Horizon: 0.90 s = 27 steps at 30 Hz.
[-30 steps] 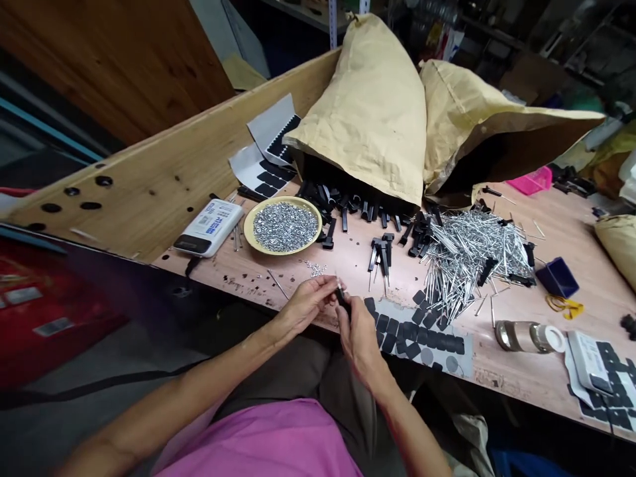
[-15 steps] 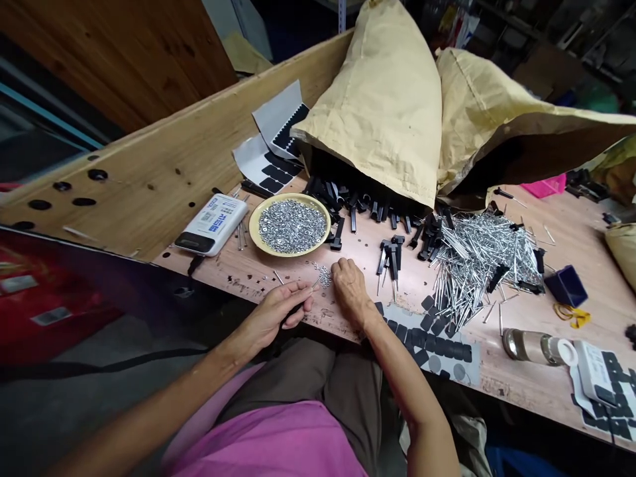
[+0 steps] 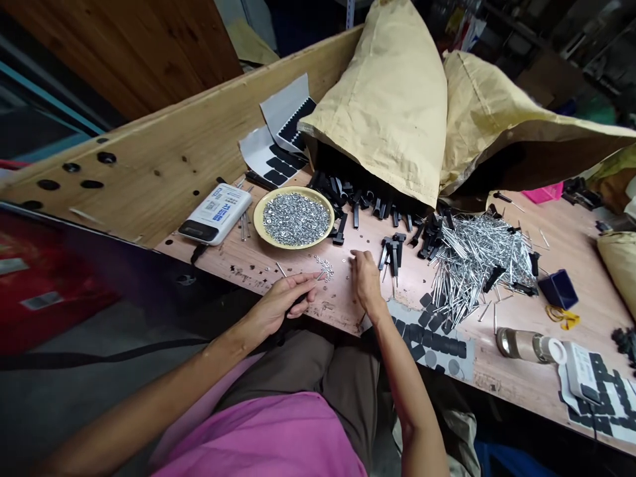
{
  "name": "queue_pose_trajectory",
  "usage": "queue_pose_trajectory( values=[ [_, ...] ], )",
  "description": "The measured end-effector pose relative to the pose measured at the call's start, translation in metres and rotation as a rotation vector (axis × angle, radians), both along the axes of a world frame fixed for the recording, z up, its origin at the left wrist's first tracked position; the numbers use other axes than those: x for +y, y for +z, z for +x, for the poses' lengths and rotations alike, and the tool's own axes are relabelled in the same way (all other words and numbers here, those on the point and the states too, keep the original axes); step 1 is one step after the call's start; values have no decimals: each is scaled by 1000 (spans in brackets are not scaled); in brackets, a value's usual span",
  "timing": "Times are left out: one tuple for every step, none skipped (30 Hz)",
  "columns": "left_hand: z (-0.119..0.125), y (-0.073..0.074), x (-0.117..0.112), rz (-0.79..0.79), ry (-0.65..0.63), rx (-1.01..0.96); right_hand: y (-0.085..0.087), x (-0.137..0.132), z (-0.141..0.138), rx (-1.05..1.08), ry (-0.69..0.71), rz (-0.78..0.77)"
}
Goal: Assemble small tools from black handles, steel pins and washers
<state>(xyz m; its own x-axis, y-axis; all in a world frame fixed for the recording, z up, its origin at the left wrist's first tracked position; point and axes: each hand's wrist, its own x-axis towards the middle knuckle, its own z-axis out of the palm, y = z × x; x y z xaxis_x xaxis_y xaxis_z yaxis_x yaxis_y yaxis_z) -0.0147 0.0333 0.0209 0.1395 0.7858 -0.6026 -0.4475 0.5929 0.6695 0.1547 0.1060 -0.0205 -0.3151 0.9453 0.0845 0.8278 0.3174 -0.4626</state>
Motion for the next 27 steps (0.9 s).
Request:
queue_pose_trajectory(
  values=[
    [-1,1,-1,-7,-3,0,-1,1,4,37,-24,13],
    [-2,1,-1,-12,-7,1,-2,2,8,51,-34,26],
    [-2,1,-1,-14,-9,2,-3,2,11,46,-30,36],
    [-2,1,-1,-15,-12,2,-4,2,12,25,-17,44],
    [-1,0,-1,-15,-16,2,-5,1,12,-11,-1,50],
    [0,-1,0,-15,-21,1,-5,0,10,-59,19,55],
    [1,-1,0,-13,-24,1,-5,-1,7,-113,44,59],
    [2,-2,0,-11,-28,-1,-4,-2,4,-170,74,59],
    [3,-3,0,-9,-30,-1,-3,-2,-1,-224,108,57],
    [4,-3,1,-7,-35,-2,-1,-2,-5,-271,143,50],
    [4,-3,1,-6,-39,-2,0,-2,-9,-305,173,40],
    [4,-4,2,-5,-41,-3,1,-1,-12,-326,189,28],
    [3,-4,2,-3,-44,-3,2,0,-14,-329,186,13],
    [3,-4,2,0,-44,-4,3,1,-16,-310,169,-2],
    [2,-4,3,4,-42,-6,4,2,-17,-262,142,-18],
    [2,-4,3,8,-39,-9,4,2,-17,-182,108,-38],
    [2,-3,4,12,-36,-14,5,1,-16,-71,67,-66],
    [3,-3,4,16,-37,-20,6,0,-14,67,23,-101],
    [4,-3,4,19,-42,-28,7,-3,-13,225,-27,-142],
    [5,-2,4,23,-51,-36,9,-6,-11,390,-80,-185],
    [7,-2,4,27,-64,-45,12,-11,-10,546,-134,-227],
    [9,-1,3,31,-79,-55,15,-15,-9,682,-182,-263],
    [11,0,3,36,-93,-65,18,-20,-8,790,-220,-288],
    [13,1,2,40,-104,-72,21,-25,-8,867,-248,-301],
    [15,2,2,47,-110,-78,24,-29,-8,915,-265,-305],
    [16,3,1,55,-114,-82,26,-33,-9,941,-275,-303],
    [17,4,1,66,-117,-85,28,-36,-9,952,-281,-295]
  ],
)
